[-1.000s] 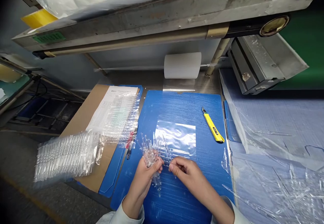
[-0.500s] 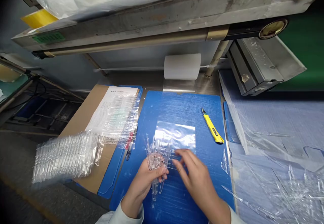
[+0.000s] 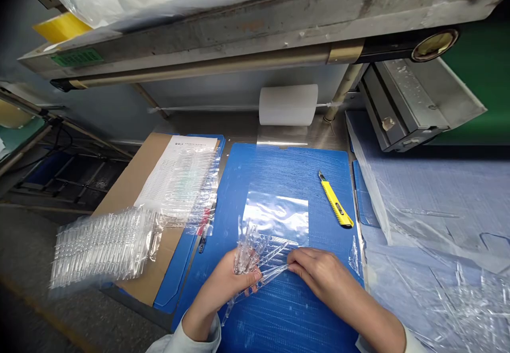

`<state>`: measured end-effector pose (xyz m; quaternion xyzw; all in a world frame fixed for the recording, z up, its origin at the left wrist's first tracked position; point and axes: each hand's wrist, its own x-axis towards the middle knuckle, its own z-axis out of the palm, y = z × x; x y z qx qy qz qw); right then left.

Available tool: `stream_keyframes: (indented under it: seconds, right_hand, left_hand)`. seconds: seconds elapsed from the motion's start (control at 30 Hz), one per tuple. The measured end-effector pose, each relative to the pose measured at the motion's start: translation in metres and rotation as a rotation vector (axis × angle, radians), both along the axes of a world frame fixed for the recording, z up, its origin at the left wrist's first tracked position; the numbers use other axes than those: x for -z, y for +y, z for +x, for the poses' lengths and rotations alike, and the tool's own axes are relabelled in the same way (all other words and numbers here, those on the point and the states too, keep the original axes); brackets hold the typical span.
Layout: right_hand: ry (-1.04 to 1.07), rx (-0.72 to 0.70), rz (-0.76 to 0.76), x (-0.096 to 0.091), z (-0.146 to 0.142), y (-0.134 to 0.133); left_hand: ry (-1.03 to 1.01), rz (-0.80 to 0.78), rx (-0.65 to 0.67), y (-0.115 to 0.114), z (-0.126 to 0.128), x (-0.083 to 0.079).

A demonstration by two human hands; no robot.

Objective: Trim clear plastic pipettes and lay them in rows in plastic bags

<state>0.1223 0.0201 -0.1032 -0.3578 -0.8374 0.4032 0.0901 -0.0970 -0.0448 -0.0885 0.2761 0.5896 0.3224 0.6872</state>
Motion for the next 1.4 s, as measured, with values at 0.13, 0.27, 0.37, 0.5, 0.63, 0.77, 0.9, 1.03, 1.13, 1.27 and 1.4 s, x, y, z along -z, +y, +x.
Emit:
stream_keyframes:
  seconds: [0.13, 0.27, 0.37, 0.5, 0.63, 0.77, 0.9, 1.03, 1.13, 1.27, 1.4]
  right_hand:
    - [0.003, 0.059, -0.032, 0.004, -0.002, -0.004]
    - [0.136, 0.274, -0.330, 0.005, -0.017, -0.013]
    - [0.196, 0.368, -0.510, 0.009, -0.027, -0.021]
    - [0.097, 0.295, -0.104, 0.015, -0.023, -0.026]
    - [0.019, -0.004, 0.320, 0.019, -0.015, -0.024]
    - [-0.096, -0.169, 0.484, 0.027, -0.019, -0.025]
    - [-0.082, -0.188, 0.507, 0.035, -0.020, -0.029]
    - [-0.034, -0.171, 0.474, 0.033, -0.019, -0.031]
    - [-0.010, -0.159, 0.477, 0.026, -0.022, -0.034]
    - [-0.005, -0.162, 0.433, 0.018, -0.024, -0.042]
    - [0.071, -0.067, 0.289, 0.014, -0.015, -0.043]
  left_hand:
    - [0.001, 0.069, 0.050, 0.001, -0.006, 0.002]
    - [-0.068, 0.005, -0.016, 0.003, 0.000, 0.004]
    - [-0.054, -0.011, -0.081, 0.004, 0.009, 0.005]
    - [-0.023, 0.018, -0.183, 0.003, 0.010, 0.007]
    - [-0.044, 0.019, -0.300, -0.001, 0.001, 0.007]
    - [-0.076, -0.032, -0.386, -0.008, -0.007, 0.006]
    - [-0.075, -0.070, -0.477, -0.014, -0.012, 0.005]
    - [-0.066, -0.017, -0.493, -0.013, -0.017, 0.005]
    - [-0.037, 0.007, -0.472, -0.013, -0.018, 0.005]
    - [0.045, 0.004, -0.310, -0.021, -0.017, 0.006]
    - [0.048, -0.041, -0.304, -0.029, -0.016, 0.007]
